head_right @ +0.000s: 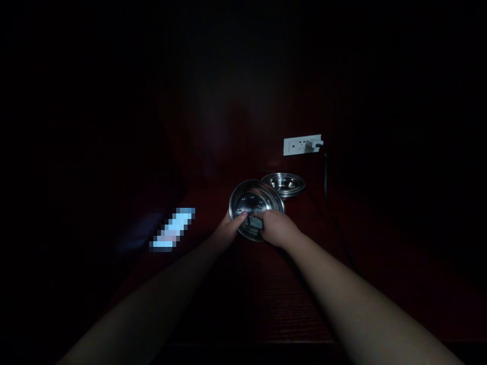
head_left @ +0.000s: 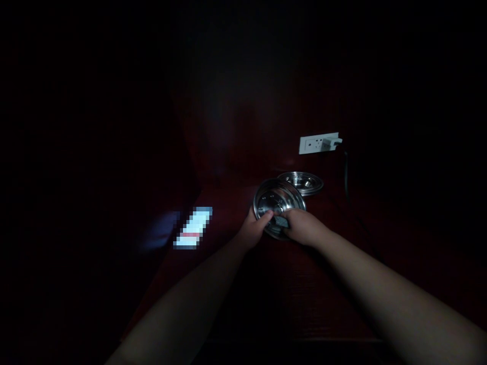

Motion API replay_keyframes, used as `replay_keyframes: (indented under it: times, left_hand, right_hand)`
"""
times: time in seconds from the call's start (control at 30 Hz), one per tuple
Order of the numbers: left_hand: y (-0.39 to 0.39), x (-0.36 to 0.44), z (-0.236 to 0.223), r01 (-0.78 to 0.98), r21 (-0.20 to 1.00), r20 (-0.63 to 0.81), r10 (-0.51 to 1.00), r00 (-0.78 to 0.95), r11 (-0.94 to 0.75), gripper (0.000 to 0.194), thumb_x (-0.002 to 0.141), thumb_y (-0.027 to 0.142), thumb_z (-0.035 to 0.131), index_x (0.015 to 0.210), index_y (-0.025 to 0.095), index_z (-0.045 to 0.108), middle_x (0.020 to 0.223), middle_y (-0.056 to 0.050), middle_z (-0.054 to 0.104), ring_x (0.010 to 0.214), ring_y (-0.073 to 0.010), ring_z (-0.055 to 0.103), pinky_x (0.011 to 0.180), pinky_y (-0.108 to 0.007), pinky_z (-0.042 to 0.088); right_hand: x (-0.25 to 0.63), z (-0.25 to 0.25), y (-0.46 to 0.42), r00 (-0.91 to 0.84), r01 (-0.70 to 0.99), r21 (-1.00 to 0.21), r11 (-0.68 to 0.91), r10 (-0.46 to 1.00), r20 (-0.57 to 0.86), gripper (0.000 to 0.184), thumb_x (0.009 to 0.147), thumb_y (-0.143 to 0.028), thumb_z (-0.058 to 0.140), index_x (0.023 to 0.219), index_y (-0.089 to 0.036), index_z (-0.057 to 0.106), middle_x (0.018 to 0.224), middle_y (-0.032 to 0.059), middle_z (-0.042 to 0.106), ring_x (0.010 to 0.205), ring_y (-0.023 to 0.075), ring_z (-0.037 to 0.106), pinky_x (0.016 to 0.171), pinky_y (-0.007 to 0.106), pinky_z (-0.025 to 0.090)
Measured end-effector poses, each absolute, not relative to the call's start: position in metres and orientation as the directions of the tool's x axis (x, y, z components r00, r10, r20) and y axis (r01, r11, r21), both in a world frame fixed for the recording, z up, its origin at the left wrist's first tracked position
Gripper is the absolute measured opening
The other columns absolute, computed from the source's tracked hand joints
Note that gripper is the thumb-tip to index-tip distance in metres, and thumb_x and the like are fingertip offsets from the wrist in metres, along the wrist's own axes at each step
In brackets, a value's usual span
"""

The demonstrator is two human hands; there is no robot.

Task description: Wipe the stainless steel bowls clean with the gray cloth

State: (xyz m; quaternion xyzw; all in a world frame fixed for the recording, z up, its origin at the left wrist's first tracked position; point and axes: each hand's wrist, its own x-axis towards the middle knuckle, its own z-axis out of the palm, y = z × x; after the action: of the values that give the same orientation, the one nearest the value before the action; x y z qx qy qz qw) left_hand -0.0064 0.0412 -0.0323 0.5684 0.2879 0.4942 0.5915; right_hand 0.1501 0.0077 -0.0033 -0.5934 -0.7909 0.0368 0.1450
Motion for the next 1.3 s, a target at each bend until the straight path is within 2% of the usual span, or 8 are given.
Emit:
replay_keyframes:
  times: [0.2, 0.4, 0.63, 0.77, 0.97, 1.13, 1.3]
  left_hand:
    - [0.0429, -0.0065, -0.0335, -0.272, 0.952, 0.234, 0.908, 0.346, -0.142, 0.057, 0.073, 0.036, 0.064, 0.124, 0.018, 0.045, 0.114, -0.010, 0.061, 0.107, -0.0241, 0.055, 0.097, -0.042, 0.040]
    - [0.0419, -0.0073, -0.0317, -0.235, 0.961, 0.221, 0.917, 0.332, -0.147, 0.052, 0.073, 0.037, 0.063, 0.119, 0.016, 0.049, 0.110, -0.011, 0.062, 0.104, -0.0241, 0.057, 0.094, -0.041, 0.041]
    - [0.0395, -0.0062, -0.0278, -0.281, 0.951, 0.225, 0.919, 0.324, -0.133, 0.048, 0.072, 0.033, 0.064, 0.115, 0.016, 0.051, 0.114, -0.010, 0.061, 0.107, -0.0253, 0.055, 0.095, -0.040, 0.041]
    - [0.0393, -0.0055, -0.0272, -0.291, 0.948, 0.221, 0.924, 0.313, -0.129, 0.048, 0.071, 0.032, 0.065, 0.114, 0.016, 0.052, 0.115, -0.011, 0.061, 0.108, -0.0260, 0.055, 0.095, -0.041, 0.040]
    - [0.0420, -0.0051, -0.0301, -0.316, 0.943, 0.209, 0.922, 0.325, -0.102, 0.053, 0.069, 0.031, 0.067, 0.117, 0.016, 0.050, 0.117, -0.011, 0.060, 0.109, -0.0263, 0.054, 0.096, -0.042, 0.040]
    - [0.0443, -0.0053, -0.0318, -0.328, 0.939, 0.222, 0.915, 0.336, -0.107, 0.055, 0.069, 0.032, 0.067, 0.119, 0.017, 0.049, 0.119, -0.011, 0.058, 0.110, -0.0258, 0.054, 0.097, -0.042, 0.039]
    - [0.0450, -0.0062, -0.0334, -0.344, 0.935, 0.215, 0.909, 0.357, -0.086, 0.061, 0.068, 0.031, 0.068, 0.123, 0.018, 0.046, 0.115, -0.011, 0.061, 0.106, -0.0247, 0.056, 0.096, -0.042, 0.039]
  right_hand:
    - [0.1512, -0.0034, 0.0074, -0.305, 0.900, -0.263, 0.349, 0.933, 0.192, 0.041, 0.068, -0.015, 0.055, 0.108, -0.022, 0.063, 0.097, 0.0076, 0.067, 0.087, 0.0210, 0.061, 0.077, 0.027, 0.043]
    - [0.1501, -0.0018, 0.0045, -0.380, 0.838, -0.334, 0.431, 0.901, 0.209, 0.026, 0.067, -0.015, 0.054, 0.091, -0.018, 0.064, 0.084, 0.0054, 0.067, 0.073, 0.0168, 0.060, 0.067, 0.024, 0.042]
    - [0.1483, -0.0010, 0.0025, -0.433, 0.785, -0.388, 0.483, 0.876, 0.213, 0.013, 0.068, -0.016, 0.056, 0.079, -0.017, 0.061, 0.077, 0.0038, 0.065, 0.068, 0.0148, 0.057, 0.063, 0.023, 0.041]
    - [0.1471, -0.0024, 0.0032, -0.421, 0.798, -0.382, 0.466, 0.885, 0.199, 0.016, 0.068, -0.016, 0.055, 0.083, -0.017, 0.063, 0.082, 0.0049, 0.067, 0.071, 0.0156, 0.059, 0.066, 0.023, 0.042]
    - [0.1488, -0.0046, 0.0062, -0.285, 0.904, -0.271, 0.331, 0.938, 0.196, 0.046, 0.067, -0.015, 0.056, 0.112, -0.021, 0.060, 0.102, 0.0094, 0.066, 0.091, 0.0225, 0.061, 0.079, 0.029, 0.043]
    - [0.1506, -0.0047, 0.0080, -0.284, 0.918, -0.229, 0.325, 0.939, 0.193, 0.047, 0.067, -0.015, 0.055, 0.113, -0.021, 0.060, 0.102, 0.0100, 0.066, 0.094, 0.0237, 0.061, 0.081, 0.030, 0.043]
    - [0.1501, -0.0065, 0.0080, -0.337, 0.886, -0.260, 0.384, 0.918, 0.210, 0.042, 0.068, -0.016, 0.054, 0.109, -0.021, 0.062, 0.100, 0.0082, 0.067, 0.090, 0.0226, 0.061, 0.079, 0.029, 0.044]
